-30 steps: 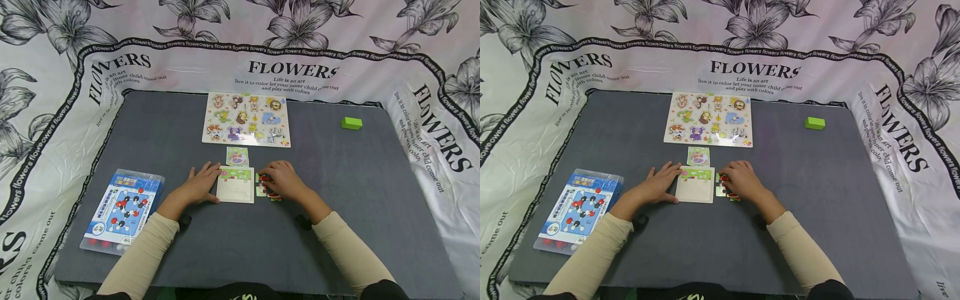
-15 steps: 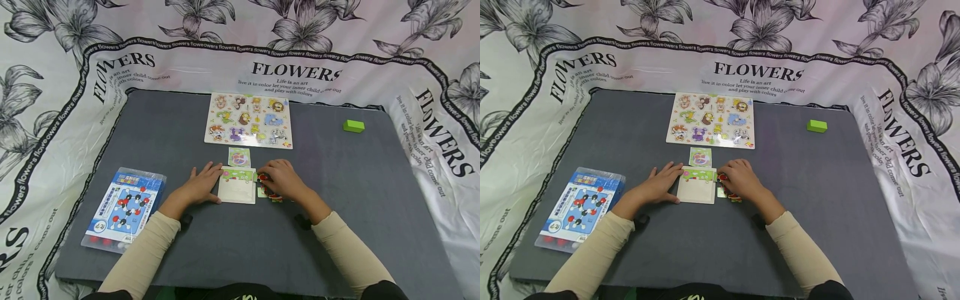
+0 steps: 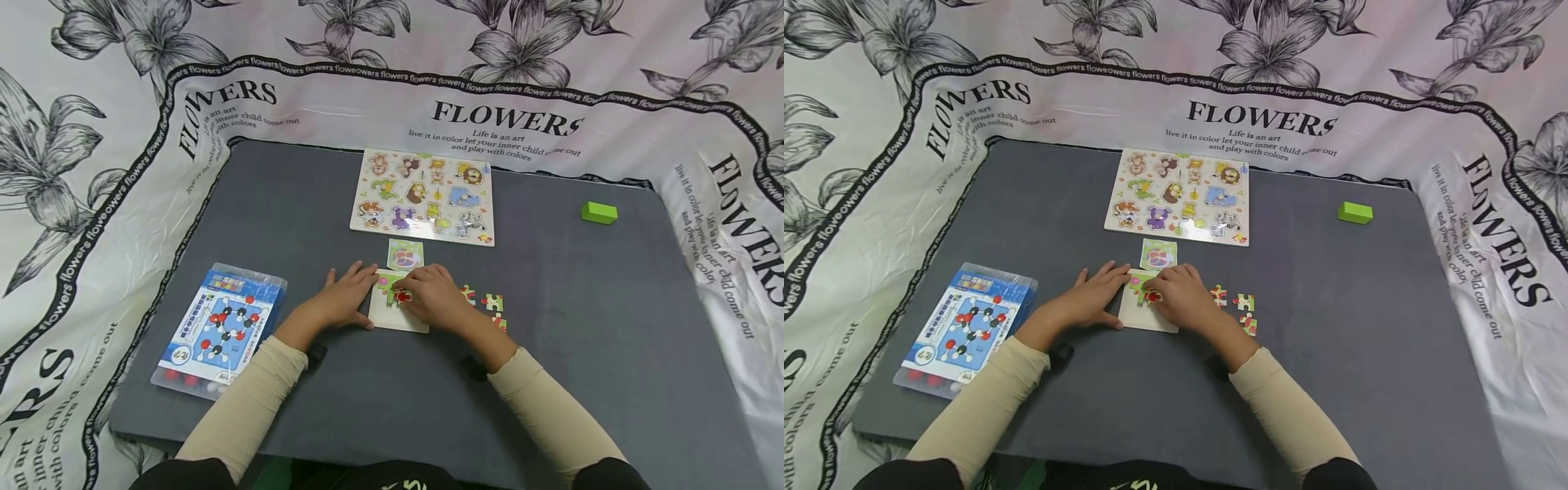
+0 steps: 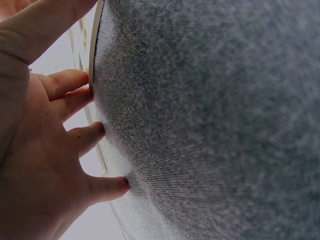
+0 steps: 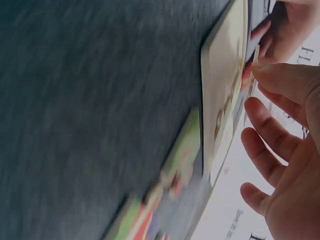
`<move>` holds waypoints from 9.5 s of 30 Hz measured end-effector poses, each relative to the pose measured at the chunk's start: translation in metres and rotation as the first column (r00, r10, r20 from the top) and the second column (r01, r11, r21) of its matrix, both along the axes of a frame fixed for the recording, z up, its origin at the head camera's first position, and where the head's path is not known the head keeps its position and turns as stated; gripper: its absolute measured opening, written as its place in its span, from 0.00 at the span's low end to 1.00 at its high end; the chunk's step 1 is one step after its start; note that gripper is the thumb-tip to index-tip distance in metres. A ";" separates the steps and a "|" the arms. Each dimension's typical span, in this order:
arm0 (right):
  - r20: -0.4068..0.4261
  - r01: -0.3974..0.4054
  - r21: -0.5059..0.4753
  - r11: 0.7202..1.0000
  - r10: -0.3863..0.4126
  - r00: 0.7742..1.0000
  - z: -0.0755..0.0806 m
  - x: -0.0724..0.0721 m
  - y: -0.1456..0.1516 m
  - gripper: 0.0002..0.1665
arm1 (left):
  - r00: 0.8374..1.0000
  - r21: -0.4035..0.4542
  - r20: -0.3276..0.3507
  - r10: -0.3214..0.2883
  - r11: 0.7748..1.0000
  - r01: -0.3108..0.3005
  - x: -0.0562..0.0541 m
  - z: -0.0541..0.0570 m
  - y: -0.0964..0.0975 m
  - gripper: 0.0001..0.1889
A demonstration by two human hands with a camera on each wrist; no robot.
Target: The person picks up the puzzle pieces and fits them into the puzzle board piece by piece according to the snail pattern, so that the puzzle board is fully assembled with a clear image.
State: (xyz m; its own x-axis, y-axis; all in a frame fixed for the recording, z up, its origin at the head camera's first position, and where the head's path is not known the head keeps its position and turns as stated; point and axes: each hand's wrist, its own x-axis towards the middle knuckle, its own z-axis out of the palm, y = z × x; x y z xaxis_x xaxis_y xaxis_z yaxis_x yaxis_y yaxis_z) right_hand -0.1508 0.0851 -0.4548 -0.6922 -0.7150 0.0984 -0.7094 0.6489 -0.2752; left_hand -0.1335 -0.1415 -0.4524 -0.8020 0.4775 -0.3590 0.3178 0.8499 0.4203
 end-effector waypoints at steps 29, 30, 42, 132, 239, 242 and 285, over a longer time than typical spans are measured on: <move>-0.152 -0.003 0.112 0.994 0.020 0.988 -0.007 0.006 -0.026 0.14 | 1.000 -0.012 -0.003 0.018 1.000 -0.018 -0.002 0.003 0.000 0.51; -0.154 -0.003 0.114 0.993 0.021 0.988 -0.007 0.006 -0.027 0.14 | 1.000 -0.012 -0.006 0.017 1.000 -0.017 -0.002 0.003 0.000 0.51; -0.027 0.009 0.053 0.999 -0.007 1.000 -0.002 0.007 -0.009 0.17 | 1.000 -0.010 0.013 0.004 1.000 -0.004 0.000 0.001 0.004 0.51; -0.015 0.030 -0.044 0.999 -0.031 0.999 -0.010 0.008 0.009 0.13 | 1.000 -0.006 0.003 0.009 1.000 -0.009 0.001 0.001 0.005 0.51; -0.013 0.081 -0.030 0.996 -0.081 0.997 0.000 0.012 0.058 0.16 | 1.000 -0.011 0.000 0.008 1.000 -0.008 0.001 0.002 0.006 0.52; -0.027 0.051 -0.026 0.998 -0.052 0.998 -0.004 0.012 0.047 0.15 | 1.000 -0.015 0.002 0.011 1.000 -0.011 0.001 0.002 0.006 0.52; -0.059 0.122 0.038 0.992 -0.120 0.991 0.001 0.028 0.071 0.16 | 1.000 -0.004 -0.002 0.010 1.000 -0.010 0.001 0.004 0.003 0.52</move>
